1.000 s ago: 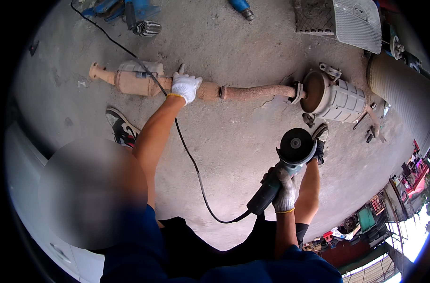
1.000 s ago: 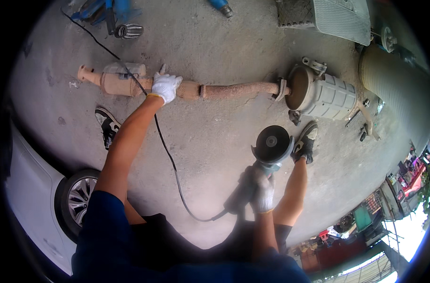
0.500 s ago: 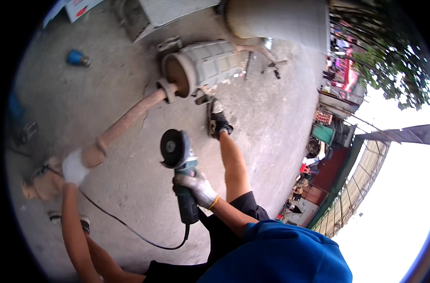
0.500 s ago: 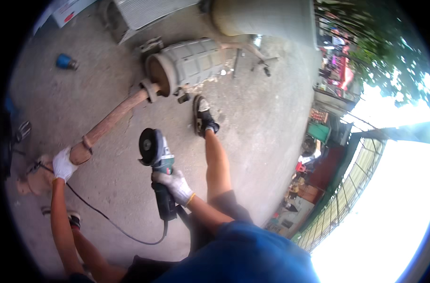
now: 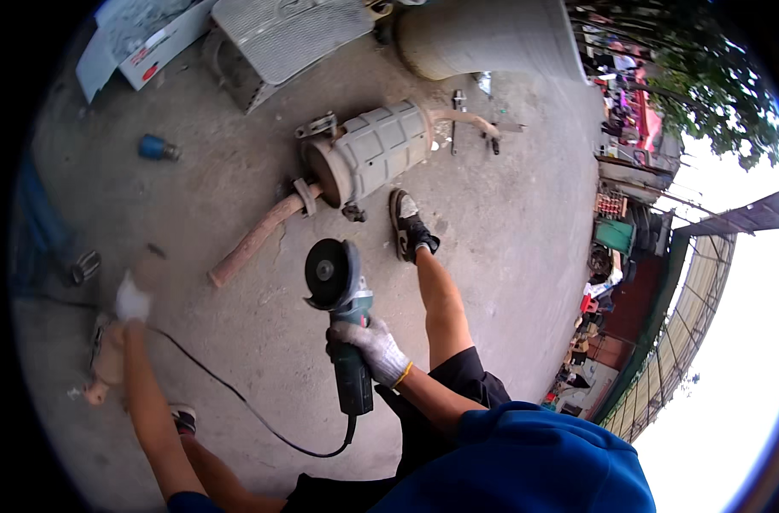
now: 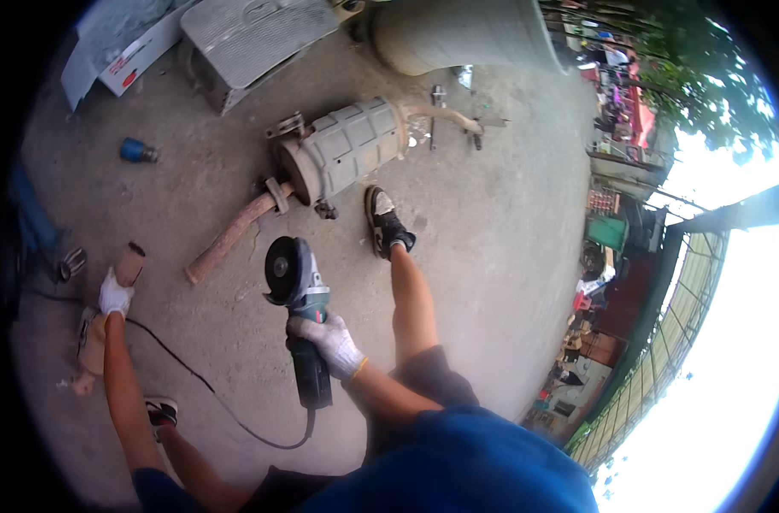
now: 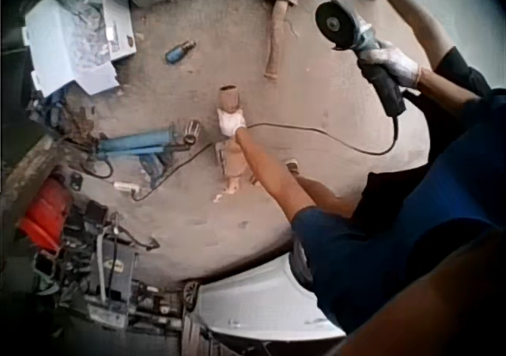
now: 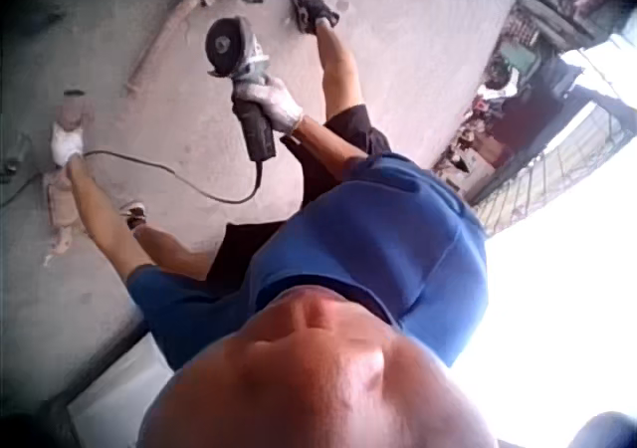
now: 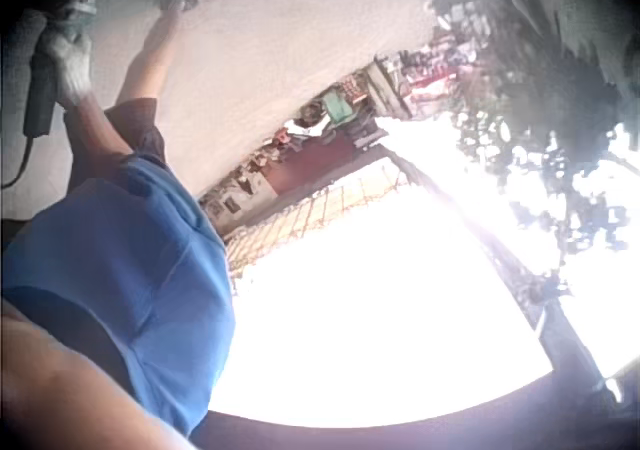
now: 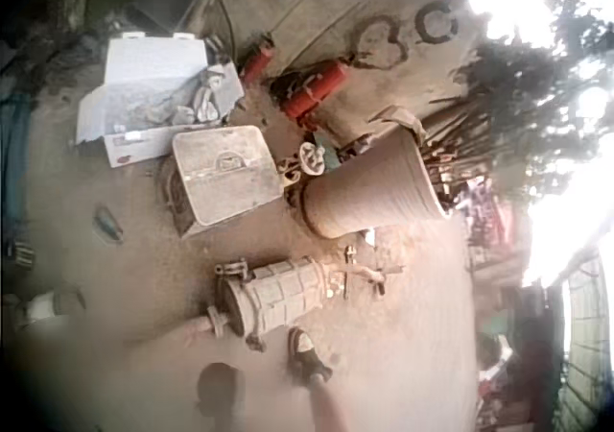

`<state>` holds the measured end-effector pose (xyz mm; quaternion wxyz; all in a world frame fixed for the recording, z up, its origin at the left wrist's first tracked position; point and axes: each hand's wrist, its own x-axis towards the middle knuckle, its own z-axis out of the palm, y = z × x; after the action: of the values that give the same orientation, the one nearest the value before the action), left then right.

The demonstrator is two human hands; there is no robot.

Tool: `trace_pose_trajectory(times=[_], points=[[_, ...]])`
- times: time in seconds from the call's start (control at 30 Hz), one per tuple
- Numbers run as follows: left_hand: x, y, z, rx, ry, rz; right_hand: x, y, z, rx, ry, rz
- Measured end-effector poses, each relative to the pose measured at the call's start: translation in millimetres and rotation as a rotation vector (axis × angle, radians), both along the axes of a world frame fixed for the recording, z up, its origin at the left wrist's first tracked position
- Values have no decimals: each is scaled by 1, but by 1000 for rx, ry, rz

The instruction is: The person uses an angle grinder to cut a long, rusty metal pipe lying on the ground. They secure the pipe with their foot while operating the tool with both hands, cutting through the metal to separate a section. The person then grinds the cut edges of the pipe to smooth them.

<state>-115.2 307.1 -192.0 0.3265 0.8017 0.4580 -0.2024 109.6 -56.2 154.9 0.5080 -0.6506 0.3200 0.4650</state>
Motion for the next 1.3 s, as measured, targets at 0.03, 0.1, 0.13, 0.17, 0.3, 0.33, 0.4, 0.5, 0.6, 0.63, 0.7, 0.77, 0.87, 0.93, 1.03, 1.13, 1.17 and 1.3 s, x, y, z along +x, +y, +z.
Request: trace_pose_trajectory(times=[0.03,0.1,0.13,0.17,0.3,0.33,0.4,0.5,0.6,0.63,0.7,0.77,0.87,0.93,1.03,1.13,1.17,1.3], points=[[0,-14,1,17,152,-39,-3,-4,-4,-4,-19,3],[8,-31,16,83,194,-129,-4,-16,-12,16,27,82],[15,-41,26,57,225,-151,-5,-21,-16,69,19,109],[24,-41,37,60,264,-159,-5,-20,-19,75,43,81],[42,-43,75,46,388,-161,-11,-12,-18,44,53,23],[42,-42,80,43,304,-173,-12,-9,-14,47,66,27],[34,-56,88,220,192,-158,-12,-1,-13,75,88,39],[17,-81,92,266,162,-68,-12,3,-10,81,130,50],[-3,-106,97,367,73,-83,-14,5,-8,66,92,87],[-11,-110,101,383,63,-91,-14,7,-6,61,71,108],[-19,-113,106,384,40,-126,-15,12,-3,33,91,126],[-21,-113,109,265,99,-176,-16,18,-2,60,94,134],[-23,-113,112,219,89,-191,-15,23,-5,70,94,143],[-30,-114,115,222,-4,-178,-15,21,-11,107,128,105],[-50,-118,125,320,-89,-249,-11,14,-15,119,184,77],[-76,-121,142,60,-3,-384,-14,14,-15,151,175,93],[-85,-117,148,-32,-17,-418,-14,18,-14,148,189,118],[-124,-94,177,96,194,-421,-20,50,-14,195,186,189]])
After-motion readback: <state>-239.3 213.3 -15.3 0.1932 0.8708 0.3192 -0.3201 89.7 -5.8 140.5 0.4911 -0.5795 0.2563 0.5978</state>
